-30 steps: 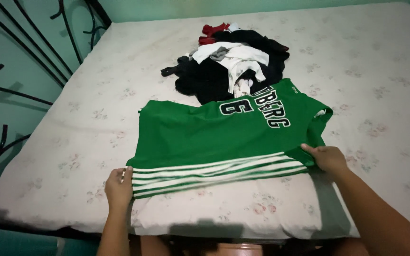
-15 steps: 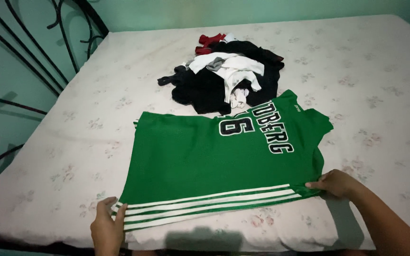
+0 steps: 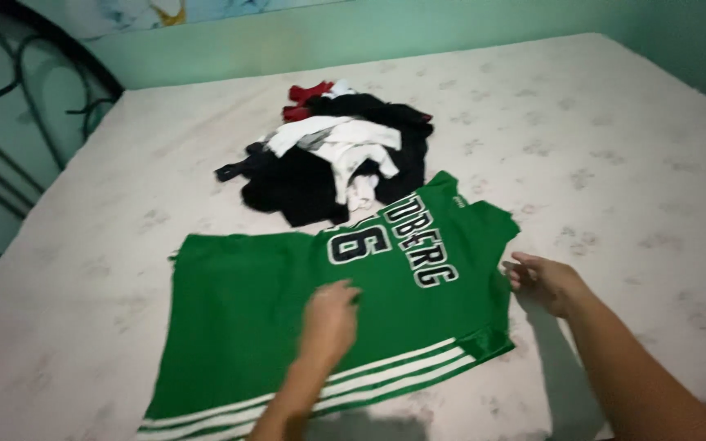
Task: Picking up a pile of clothes from a shelf and folding a green jersey on a bed.
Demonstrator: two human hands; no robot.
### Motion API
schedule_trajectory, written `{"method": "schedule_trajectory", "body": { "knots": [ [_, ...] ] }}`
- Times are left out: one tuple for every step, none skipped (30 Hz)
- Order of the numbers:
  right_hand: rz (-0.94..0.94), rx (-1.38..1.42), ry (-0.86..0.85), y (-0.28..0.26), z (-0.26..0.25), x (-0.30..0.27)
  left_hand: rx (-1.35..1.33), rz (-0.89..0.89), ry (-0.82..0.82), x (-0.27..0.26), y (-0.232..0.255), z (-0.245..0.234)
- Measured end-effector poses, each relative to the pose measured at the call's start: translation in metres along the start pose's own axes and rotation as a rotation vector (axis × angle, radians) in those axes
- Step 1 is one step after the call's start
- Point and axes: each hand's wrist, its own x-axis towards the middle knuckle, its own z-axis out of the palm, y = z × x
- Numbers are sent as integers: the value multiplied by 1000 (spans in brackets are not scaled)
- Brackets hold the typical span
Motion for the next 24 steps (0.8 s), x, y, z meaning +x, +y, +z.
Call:
{"method": "schedule_trajectory", "body": {
  "knots": [
    [39,210,-10,-8,5,-2,-14,66,-100,15,21,23],
    [77,419,-24,-16,11,-3,-25,130,-200,29,41,44],
    [74,423,-16,-25,13,-11,-29,138,-201,38,46,79],
    [125,516,71,-34,16,-18,6,249,-164,47,51,114],
    [175,609,160,-44,18,-25,39,360,-125,56,56,150],
    [172,611,166,-29,12,7,35,366,-124,61,74,149],
    [142,646,100,-13,5,40,58,372,-156,66,91,148],
    [115,678,33,3,-2,73,80,375,-188,69,107,148],
    [114,679,39,6,-5,83,75,379,-189,68,112,151],
    [119,702,-8,8,-6,94,79,348,-232,66,116,154],
    [123,725,-56,9,-8,104,82,317,-275,64,120,156],
    [124,723,-54,3,-5,101,79,316,-275,63,122,157],
    [96,665,-22,-4,-2,99,76,313,-278,62,123,157],
    [69,610,6,-10,5,96,78,310,-282,61,122,155],
    [69,610,3,-12,7,102,80,309,-282,62,121,156],
    [88,779,-63,-13,9,106,74,311,-278,61,121,157],
    [106,948,-130,-13,11,111,67,313,-274,60,120,158],
    [105,950,-131,-14,12,116,69,315,-274,63,122,156],
    [131,979,-201,-15,13,121,70,307,-301,66,124,154],
    [160,1008,-270,-14,14,124,72,297,-331,67,126,152],
    [162,1012,-270,-7,10,138,74,297,-335,65,125,152],
    [-17,1094,-565,-2,8,152,67,301,-332,64,124,151],
    [-203,1157,-861,3,6,165,61,305,-329,64,123,150],
    [-203,1159,-861,-21,4,135,62,306,-330,64,124,148]
  ]
}}
